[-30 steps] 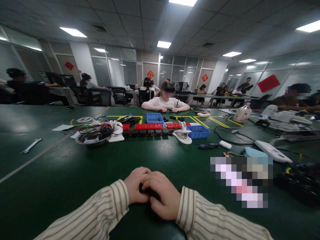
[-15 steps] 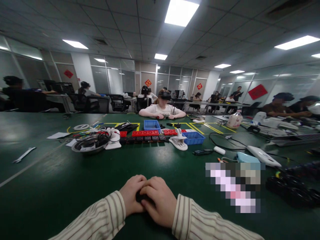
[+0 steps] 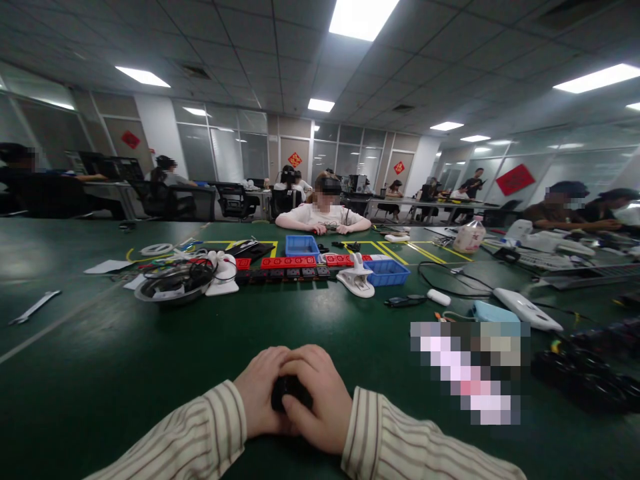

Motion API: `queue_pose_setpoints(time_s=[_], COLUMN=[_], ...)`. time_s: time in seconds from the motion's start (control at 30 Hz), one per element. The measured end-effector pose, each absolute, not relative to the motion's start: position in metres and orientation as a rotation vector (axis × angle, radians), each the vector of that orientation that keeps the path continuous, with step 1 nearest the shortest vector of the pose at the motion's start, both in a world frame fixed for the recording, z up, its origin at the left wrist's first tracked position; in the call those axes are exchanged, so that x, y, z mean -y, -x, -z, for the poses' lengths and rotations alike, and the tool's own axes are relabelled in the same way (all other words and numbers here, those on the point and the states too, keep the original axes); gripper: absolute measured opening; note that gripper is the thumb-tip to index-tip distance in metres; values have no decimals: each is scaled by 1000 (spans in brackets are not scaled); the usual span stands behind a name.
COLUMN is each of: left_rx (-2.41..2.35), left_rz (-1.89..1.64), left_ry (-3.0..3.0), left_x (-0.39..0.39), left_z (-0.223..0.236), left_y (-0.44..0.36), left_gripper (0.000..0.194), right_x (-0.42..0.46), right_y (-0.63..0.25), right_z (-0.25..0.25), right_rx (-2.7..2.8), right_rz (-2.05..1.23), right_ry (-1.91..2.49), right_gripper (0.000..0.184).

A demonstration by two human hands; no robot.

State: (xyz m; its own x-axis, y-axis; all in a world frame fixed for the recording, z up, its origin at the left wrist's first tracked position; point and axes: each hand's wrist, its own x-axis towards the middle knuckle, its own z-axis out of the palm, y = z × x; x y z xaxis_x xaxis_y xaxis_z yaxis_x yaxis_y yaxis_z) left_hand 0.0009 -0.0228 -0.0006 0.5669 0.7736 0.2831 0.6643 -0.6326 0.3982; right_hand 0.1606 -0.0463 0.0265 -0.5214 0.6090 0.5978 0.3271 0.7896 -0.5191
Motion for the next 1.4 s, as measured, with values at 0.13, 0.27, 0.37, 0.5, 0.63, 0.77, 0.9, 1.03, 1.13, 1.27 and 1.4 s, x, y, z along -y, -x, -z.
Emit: queue_pose_setpoints(time_s=[0.13, 0.27, 0.37, 0.5, 0.63, 0.77, 0.9, 1.03, 1.13, 1.27, 1.4], left_rx=[-1353, -1343, -1262, -1121, -1061, -1067, -1106, -1072, -1124, -1248, -1219], left_rz=[-628, -576, -580, -579, -589, -614, -627, -660, -671, -641, -605], left_ry=[-2542, -2548, -2508, -2461, -2476, -2493, -2522, -2532, -2523, -2557, -2539], left_x=[28, 27, 23, 18, 16, 17, 19, 20, 20, 21, 19], left_z=[0, 0, -1, -1, 2, 4, 7, 8, 7, 5, 5], left_y=[-7, -5, 0, 6, 7, 6, 5, 5, 3, 2, 3], left_gripper=[54, 32, 29, 26, 26, 37, 50, 55, 60, 47, 28], right_x=[42, 41, 44, 47, 46, 46, 48, 49, 46, 43, 46], right_y=[-160, -158, -157, -157, -156, -155, -157, -159, -159, -157, -155], right_z=[-21, -18, -20, -22, -21, -21, -24, -27, -23, -19, -21], right_rx=[2152, 2170, 2204, 2237, 2242, 2282, 2232, 2163, 2151, 2198, 2216], right_rz=[-394, -324, -330, -366, -404, -408, -420, -428, -396, -342, -335], right_ry=[990, 1114, 1081, 881, 698, 539, 469, 674, 907, 1103, 1127], right_gripper=[30, 29, 18, 20, 17, 11, 16, 24, 31, 32, 20])
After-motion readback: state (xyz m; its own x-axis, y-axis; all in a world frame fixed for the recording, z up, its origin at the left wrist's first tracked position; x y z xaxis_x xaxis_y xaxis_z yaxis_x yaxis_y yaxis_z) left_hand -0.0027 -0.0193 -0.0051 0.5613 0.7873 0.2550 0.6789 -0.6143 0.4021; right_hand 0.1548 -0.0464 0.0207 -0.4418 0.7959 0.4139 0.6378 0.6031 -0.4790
